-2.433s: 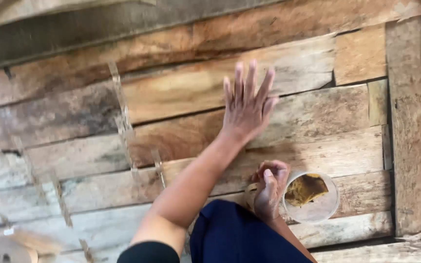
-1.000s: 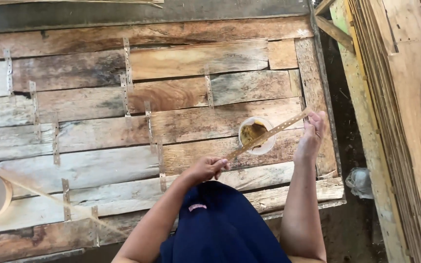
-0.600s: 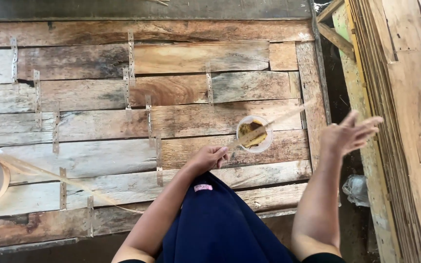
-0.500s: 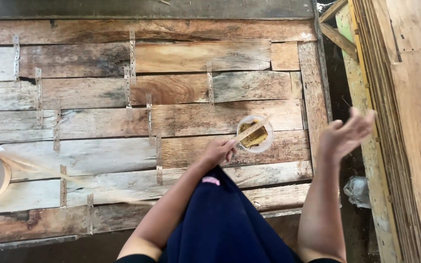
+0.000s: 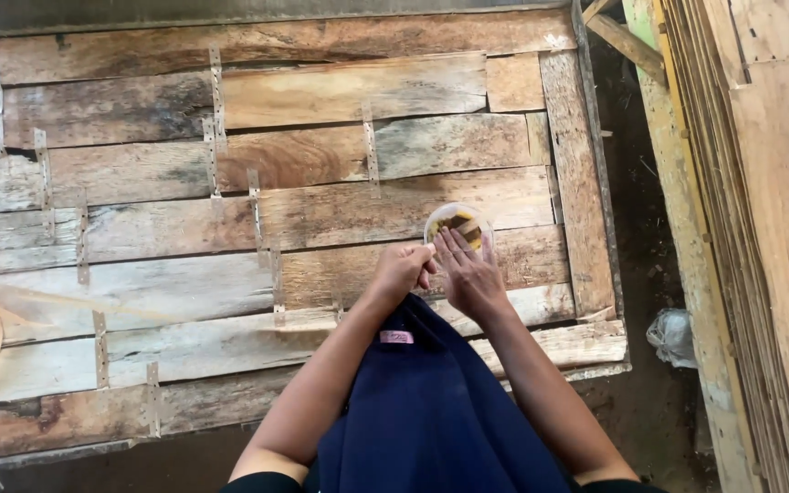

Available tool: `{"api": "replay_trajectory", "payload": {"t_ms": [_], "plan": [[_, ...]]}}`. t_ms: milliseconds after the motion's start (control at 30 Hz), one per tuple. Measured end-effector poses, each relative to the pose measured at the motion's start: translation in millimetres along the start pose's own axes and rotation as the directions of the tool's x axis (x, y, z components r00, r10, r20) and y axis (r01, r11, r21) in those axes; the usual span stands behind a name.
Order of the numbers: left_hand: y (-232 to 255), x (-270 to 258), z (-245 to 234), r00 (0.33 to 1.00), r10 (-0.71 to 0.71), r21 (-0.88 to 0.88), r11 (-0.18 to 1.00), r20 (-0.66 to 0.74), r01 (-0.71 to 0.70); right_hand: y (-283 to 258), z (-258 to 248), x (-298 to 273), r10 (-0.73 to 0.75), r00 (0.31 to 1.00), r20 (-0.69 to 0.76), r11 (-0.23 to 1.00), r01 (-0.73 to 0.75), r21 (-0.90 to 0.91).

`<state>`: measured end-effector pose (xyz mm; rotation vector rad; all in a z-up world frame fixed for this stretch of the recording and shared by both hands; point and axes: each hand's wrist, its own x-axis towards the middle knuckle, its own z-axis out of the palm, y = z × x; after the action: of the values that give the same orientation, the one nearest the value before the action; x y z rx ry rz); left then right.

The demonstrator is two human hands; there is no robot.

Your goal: The person applies a brown paste from a plastic cup onto a perforated wooden strip and presses it onto a wooden surface. The person repeats this process multiple times, applying the paste and adhering the strip to different sections of the wooden surface.

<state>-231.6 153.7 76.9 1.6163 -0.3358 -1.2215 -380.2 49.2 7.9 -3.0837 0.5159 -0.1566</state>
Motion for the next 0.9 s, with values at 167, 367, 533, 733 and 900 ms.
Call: {"api": "replay_trajectory", "payload": {"t_ms": [167, 367, 533, 733, 900], "plan": [[99.2, -107.4, -34.8, 0.979, 0.201, -0.189, 0.963, 0.023, -0.193, 3.4, 10.7, 3.0, 0.004, 1.000, 0.008, 0.999, -0.003, -0.044], [105.8, -209.1, -55.6, 0.942, 0.318, -0.185, 0.937, 0.103, -0.296, 0.1, 9.2, 7.9, 0.050, 0.996, 0.078, 0.999, -0.049, -0.013], [105.7, -257.9, -88.4, 0.817, 0.576, -0.150, 0.809, 0.012, -0.568, -7.2, -24.7, 8.3, 0.116, 0.978, 0.176, 0.992, -0.123, 0.027], [24.8, -245.9, -56.1, 0.917, 0.388, -0.366, 0.843, -0.094, -0.395, -120.4, -194.9, -15.9, 0.254, 0.924, 0.286, 0.417, -0.371, 0.829], [-37.4, -254.2, -10.1, 0.876, 0.473, -0.181, 0.874, 0.098, -0.452, -149.9, -206.5, -42.9, 0.271, 0.841, 0.468, -0.355, -0.365, 0.861]]}}
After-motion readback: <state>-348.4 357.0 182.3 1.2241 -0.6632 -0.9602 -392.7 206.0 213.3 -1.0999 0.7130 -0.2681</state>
